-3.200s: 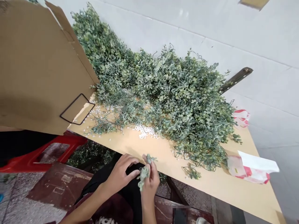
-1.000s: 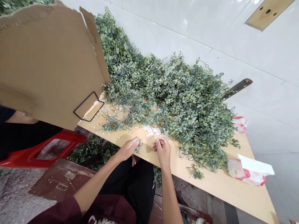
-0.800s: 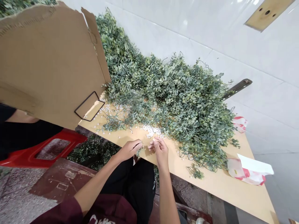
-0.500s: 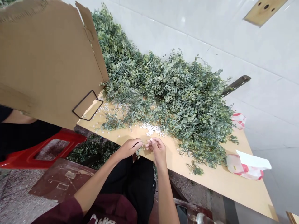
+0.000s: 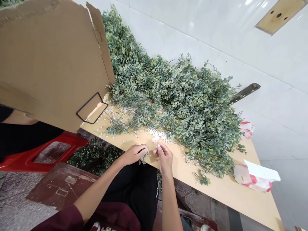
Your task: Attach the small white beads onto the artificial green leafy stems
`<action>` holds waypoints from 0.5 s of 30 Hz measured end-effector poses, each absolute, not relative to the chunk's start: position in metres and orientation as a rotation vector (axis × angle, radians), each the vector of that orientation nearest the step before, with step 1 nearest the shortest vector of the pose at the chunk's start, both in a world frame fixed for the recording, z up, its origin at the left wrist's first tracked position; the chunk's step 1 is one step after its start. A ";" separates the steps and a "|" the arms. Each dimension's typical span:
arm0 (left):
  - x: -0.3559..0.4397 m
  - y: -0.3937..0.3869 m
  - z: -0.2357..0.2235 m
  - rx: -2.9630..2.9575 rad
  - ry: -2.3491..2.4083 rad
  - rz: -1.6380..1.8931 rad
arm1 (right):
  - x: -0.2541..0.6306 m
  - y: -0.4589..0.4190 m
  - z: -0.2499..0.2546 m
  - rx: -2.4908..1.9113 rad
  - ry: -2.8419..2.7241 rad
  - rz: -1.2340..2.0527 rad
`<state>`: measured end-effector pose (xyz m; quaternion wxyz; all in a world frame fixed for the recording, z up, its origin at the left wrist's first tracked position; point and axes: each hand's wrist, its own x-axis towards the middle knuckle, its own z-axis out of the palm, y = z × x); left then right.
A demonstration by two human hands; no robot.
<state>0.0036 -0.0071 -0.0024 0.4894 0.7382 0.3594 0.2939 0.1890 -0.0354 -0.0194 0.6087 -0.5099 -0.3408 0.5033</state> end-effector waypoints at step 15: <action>0.003 -0.008 0.004 1.818 0.896 0.698 | 0.188 -0.034 -0.008 -1.203 -0.888 1.210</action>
